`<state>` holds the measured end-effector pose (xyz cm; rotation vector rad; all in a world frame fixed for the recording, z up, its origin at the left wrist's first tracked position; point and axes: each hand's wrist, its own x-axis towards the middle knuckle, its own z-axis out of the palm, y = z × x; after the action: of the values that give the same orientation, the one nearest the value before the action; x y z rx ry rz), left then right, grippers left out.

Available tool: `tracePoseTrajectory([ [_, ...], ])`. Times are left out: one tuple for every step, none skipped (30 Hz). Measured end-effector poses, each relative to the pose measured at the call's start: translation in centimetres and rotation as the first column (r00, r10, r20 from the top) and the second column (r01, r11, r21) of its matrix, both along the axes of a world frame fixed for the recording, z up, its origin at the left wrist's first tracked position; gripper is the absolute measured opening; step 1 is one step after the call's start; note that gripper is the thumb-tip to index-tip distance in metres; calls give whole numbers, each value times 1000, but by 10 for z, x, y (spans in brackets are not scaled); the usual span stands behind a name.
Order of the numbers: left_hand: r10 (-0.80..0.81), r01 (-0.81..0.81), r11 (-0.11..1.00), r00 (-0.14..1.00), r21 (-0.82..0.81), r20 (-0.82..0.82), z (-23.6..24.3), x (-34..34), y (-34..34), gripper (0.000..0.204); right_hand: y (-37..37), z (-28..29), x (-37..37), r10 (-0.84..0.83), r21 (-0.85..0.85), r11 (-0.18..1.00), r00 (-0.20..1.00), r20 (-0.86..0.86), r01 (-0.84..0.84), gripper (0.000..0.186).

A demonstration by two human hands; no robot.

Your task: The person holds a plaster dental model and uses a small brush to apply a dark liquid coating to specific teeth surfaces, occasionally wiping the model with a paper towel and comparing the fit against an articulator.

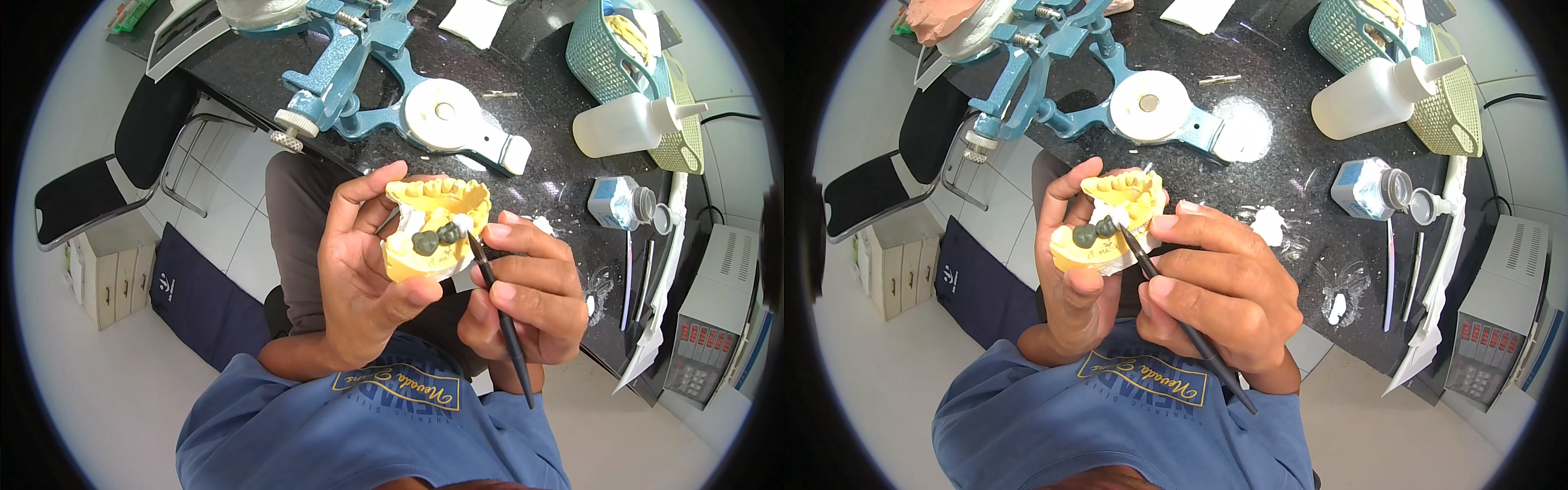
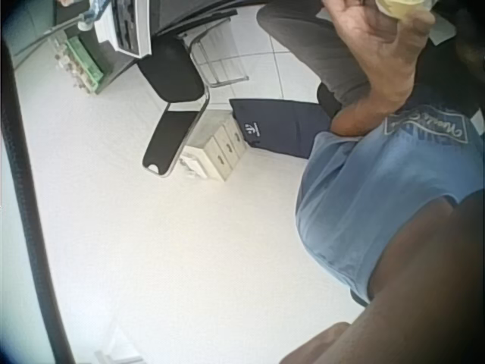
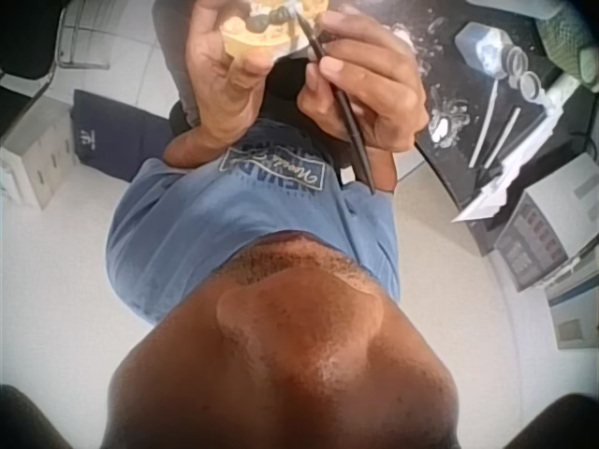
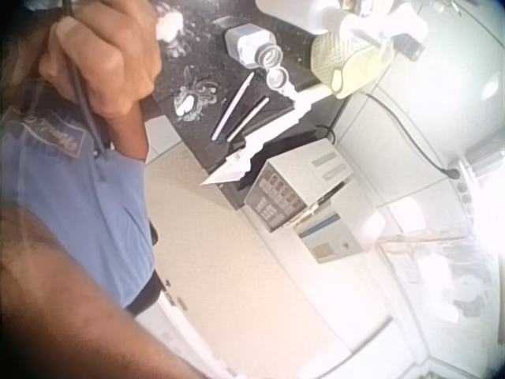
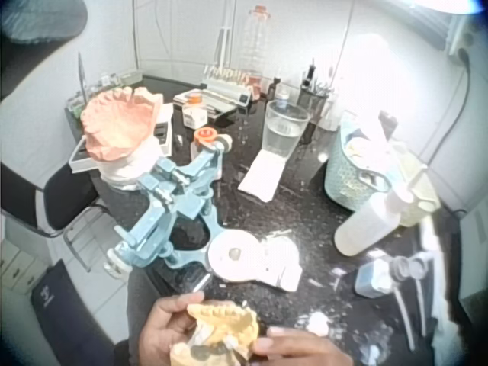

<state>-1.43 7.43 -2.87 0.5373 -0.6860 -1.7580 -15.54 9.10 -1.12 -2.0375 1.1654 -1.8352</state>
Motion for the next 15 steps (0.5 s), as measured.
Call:
tracePoseTrajectory([
  [1, -1, 1000, 1000, -4, -2, 0, 0, 0, 92, 0, 0, 0, -10, -1, 1000, 1000, -6, 10, 26],
  [2, -2, 1000, 1000, -7, -5, 0, 0, 0, 92, 0, 0, 0, -9, -1, 1000, 1000, -6, 9, 26],
  [2, -2, 1000, 1000, -7, -5, 2, -2, 0, 92, 0, 0, 0, -11, 3, 1000, 1000, -10, 11, 26],
  [30, -34, 998, 995, 43, 96, 8, -4, 1, 98, 0, 0, 0, -13, 6, 1000, 1000, -15, 13, 26],
  [52, -71, 993, 979, 90, 196, 11, -6, 1, 106, 0, 0, 0, -13, 7, 1000, 1000, -14, 13, 26],
  [52, -71, 993, 979, 90, 196, 11, -6, 1, 106, 0, 0, 1, -14, 9, 1000, 1000, -9, 14, 26],
  [50, -70, 993, 979, 94, 200, 11, -5, 1, 106, 0, -1, 1, -15, 10, 1000, 1000, -4, 15, 26],
  [48, -69, 993, 978, 97, 203, 12, -5, 1, 107, 0, -1, 1, -15, 10, 1000, 1000, -4, 15, 26],
  [48, -69, 993, 978, 96, 203, 12, -5, 1, 107, 0, -1, 0, -12, 9, 1000, 1000, 2, 12, 26],
  [55, -76, 993, 977, 93, 204, 12, -6, 1, 107, 0, -1, 0, -8, 9, 1000, 1000, 8, 8, 26],
  [63, -82, 993, 977, 89, 205, 11, -6, 1, 107, 1, 0, 0, -9, 9, 1000, 1000, 8, 9, 26],
  [62, -81, 993, 977, 89, 204, 12, -6, 1, 107, 1, 0, 0, -9, 11, 1000, 1000, 1, 9, 26],
  [60, -81, 992, 977, 93, 207, 12, -7, 1, 108, 1, 0, 0, -10, 13, 1000, 1000, -6, 10, 26],
  [60, -82, 992, 976, 97, 210, 12, -6, 2, 108, 1, 0, -1, -9, 13, 1000, 1000, -6, 9, 26],
  [61, -82, 992, 976, 97, 210, 12, -6, 2, 108, 1, 0, -3, 14, 15, 1000, 1000, 7, -14, 27],
])
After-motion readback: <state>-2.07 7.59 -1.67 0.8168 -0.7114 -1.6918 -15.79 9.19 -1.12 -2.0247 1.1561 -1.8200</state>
